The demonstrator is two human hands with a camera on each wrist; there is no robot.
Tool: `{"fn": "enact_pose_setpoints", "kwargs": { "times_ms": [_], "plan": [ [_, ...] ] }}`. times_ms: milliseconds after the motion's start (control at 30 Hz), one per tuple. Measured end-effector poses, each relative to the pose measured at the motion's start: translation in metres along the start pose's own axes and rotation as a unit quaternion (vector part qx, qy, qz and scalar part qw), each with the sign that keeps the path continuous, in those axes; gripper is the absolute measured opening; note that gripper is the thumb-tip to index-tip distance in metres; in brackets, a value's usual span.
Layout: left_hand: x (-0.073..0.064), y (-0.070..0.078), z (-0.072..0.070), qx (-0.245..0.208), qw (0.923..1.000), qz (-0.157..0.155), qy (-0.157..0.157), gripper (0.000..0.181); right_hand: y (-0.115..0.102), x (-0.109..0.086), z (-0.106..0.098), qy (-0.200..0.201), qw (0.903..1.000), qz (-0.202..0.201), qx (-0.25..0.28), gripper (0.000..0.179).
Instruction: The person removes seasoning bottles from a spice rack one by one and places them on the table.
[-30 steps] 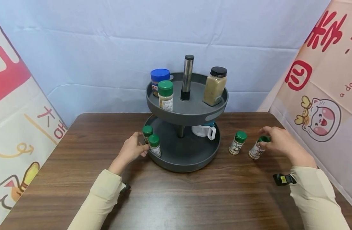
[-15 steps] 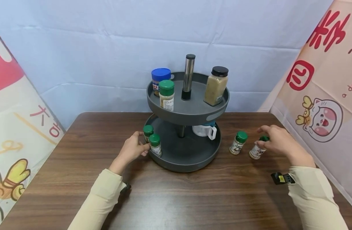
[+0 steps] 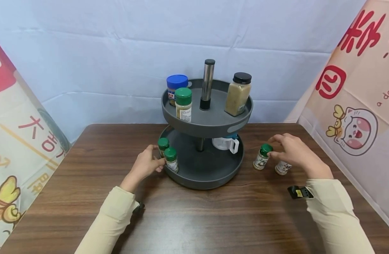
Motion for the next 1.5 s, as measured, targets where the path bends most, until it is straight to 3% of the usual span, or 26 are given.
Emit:
{"fn": "enact_pose_setpoints", "kwargs": {
  "times_ms": [567, 967, 1300, 1500],
  "plan": [
    [0.003, -0.001, 0.001, 0.007, 0.9999, -0.007, 0.004, 0.062, -0.028, 0.023, 0.013, -0.016, 0.9996, -0.017, 0.014, 0.044],
    [0.002, 0.0, 0.003, 0.005, 1.0, -0.002, 0.004, 0.062, -0.04, 0.036, 0.036, -0.036, 0.9992, -0.008, 0.017, 0.061],
    [0.002, -0.001, 0.002, 0.011, 0.9999, -0.003, 0.007, 0.062, -0.039, 0.047, 0.057, -0.024, 0.9974, -0.016, 0.066, 0.061],
    [0.002, -0.002, 0.001, 0.01, 0.9999, -0.009, 0.01, 0.062, -0.035, 0.051, 0.067, -0.005, 0.995, -0.019, 0.098, 0.051]
  ]
}}
Point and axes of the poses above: each hand's wrist, its own x-axis towards the middle knuckle, its own z-axis out of the palm, y = z × x, the point moved 2 cm from there along x, towards the middle knuckle, and after that the axes turned 7 degrees about y, right-handed, at the moved point
